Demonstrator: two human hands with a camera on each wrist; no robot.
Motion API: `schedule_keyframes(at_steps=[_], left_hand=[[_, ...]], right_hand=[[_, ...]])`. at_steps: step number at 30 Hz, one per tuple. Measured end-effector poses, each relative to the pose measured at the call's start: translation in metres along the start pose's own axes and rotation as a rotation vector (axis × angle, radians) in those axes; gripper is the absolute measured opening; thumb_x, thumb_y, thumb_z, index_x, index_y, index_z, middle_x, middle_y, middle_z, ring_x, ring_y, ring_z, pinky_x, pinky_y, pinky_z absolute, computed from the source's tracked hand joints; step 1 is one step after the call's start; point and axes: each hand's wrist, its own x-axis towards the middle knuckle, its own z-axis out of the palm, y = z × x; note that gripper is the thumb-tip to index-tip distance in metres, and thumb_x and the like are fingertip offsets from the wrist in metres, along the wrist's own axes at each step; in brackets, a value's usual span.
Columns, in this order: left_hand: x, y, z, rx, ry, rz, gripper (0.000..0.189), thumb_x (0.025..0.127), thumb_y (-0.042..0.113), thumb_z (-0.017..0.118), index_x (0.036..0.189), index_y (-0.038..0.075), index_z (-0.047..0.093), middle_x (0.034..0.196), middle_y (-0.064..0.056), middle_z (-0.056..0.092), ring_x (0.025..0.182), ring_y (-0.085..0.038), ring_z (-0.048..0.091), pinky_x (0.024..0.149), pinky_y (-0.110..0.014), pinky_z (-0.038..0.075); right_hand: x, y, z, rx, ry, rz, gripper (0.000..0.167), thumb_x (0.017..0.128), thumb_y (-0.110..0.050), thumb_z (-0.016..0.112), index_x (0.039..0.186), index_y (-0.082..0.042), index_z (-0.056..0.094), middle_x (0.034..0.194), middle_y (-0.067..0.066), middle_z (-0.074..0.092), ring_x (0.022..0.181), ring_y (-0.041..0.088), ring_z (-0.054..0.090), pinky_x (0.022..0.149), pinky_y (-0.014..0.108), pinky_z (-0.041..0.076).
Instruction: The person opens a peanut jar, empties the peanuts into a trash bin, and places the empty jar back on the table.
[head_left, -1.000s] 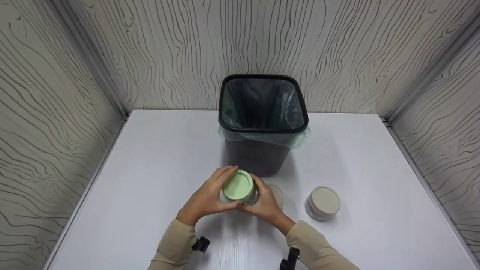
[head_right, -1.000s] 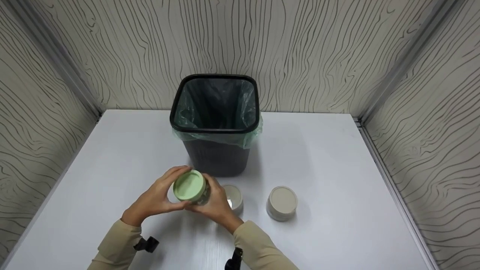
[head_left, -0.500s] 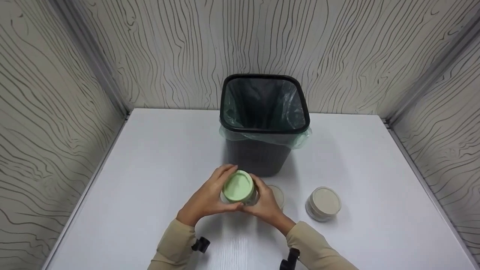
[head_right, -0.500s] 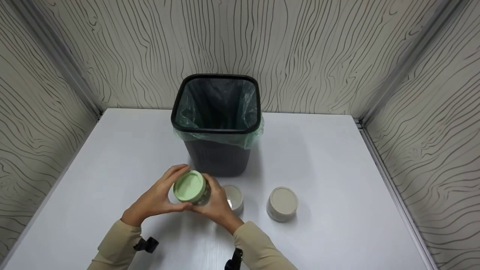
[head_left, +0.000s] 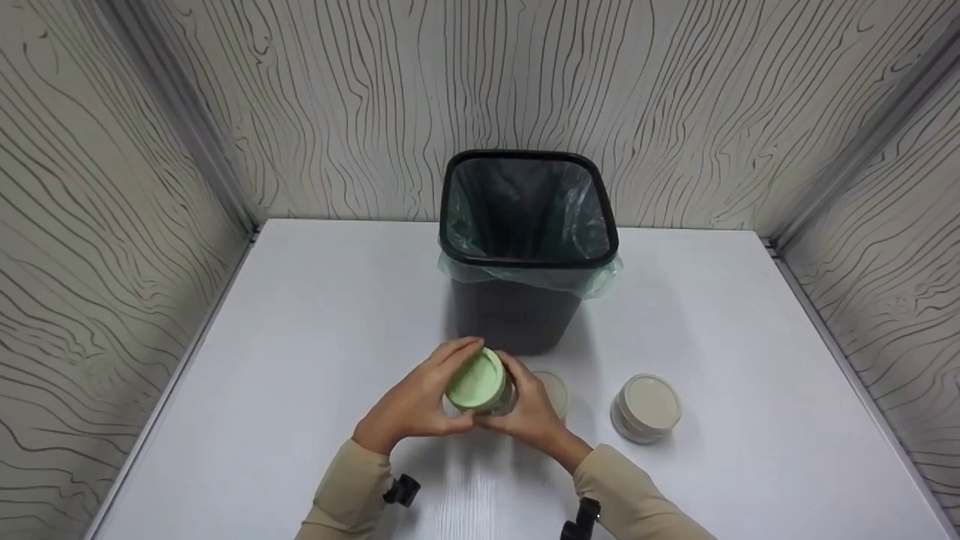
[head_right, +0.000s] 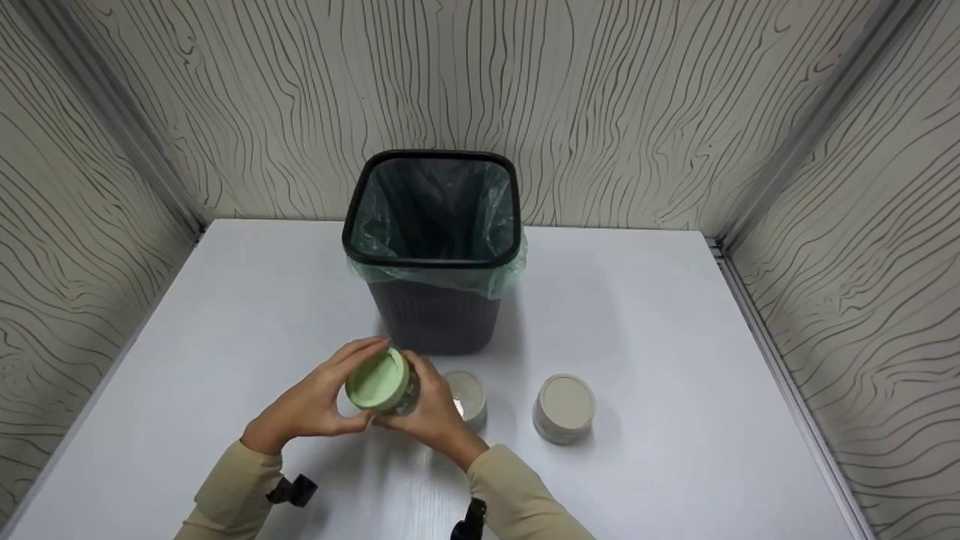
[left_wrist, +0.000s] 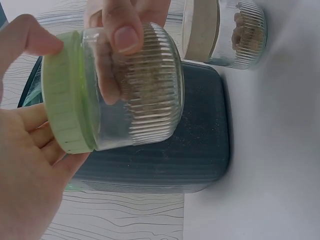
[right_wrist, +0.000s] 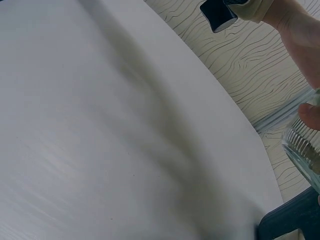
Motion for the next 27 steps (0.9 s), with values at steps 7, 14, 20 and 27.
schedule_keyframes(at_steps=[7,14,20,27], left_hand=[[-0.0014,-0.0005,-0.001,0.013,0.02,-0.014,0.083,0.073,0.025,0.078,0.144,0.003,0.041,0.143,-0.012,0.046,0.132,-0.025,0.05,0.104,-0.037,0.05],[-0.0031,-0.0012,-0.0008,0.014,0.036,-0.037,0.082,0.076,0.032,0.079,0.143,0.005,0.042,0.14,-0.013,0.047,0.129,-0.025,0.052,0.102,-0.038,0.051],[-0.0018,-0.0021,0.0016,0.015,0.06,-0.054,0.084,0.075,0.041,0.079,0.142,0.005,0.044,0.136,-0.011,0.047,0.124,-0.023,0.054,0.099,-0.037,0.053],[-0.0017,-0.0007,0.0037,-0.017,0.096,-0.083,0.083,0.073,0.048,0.079,0.136,0.004,0.049,0.13,-0.009,0.049,0.118,-0.018,0.056,0.096,-0.037,0.054]], right_hand=[[-0.0003,-0.0019,0.0001,-0.01,-0.004,-0.007,0.085,0.064,-0.02,0.089,0.134,0.004,0.047,0.13,0.017,0.06,0.119,0.025,0.059,0.101,0.033,0.051],[-0.0004,-0.0019,0.0001,-0.022,-0.011,0.007,0.085,0.063,-0.02,0.09,0.134,0.002,0.048,0.13,0.015,0.061,0.119,0.028,0.059,0.102,0.035,0.05],[-0.0004,-0.0022,0.0001,-0.06,-0.008,-0.03,0.084,0.064,-0.023,0.089,0.134,0.001,0.048,0.129,0.015,0.061,0.118,0.029,0.06,0.1,0.036,0.051],[-0.0013,-0.0038,0.0004,-0.073,-0.007,-0.018,0.084,0.065,-0.026,0.088,0.133,0.0,0.049,0.129,0.012,0.061,0.119,0.027,0.059,0.1,0.038,0.051]])
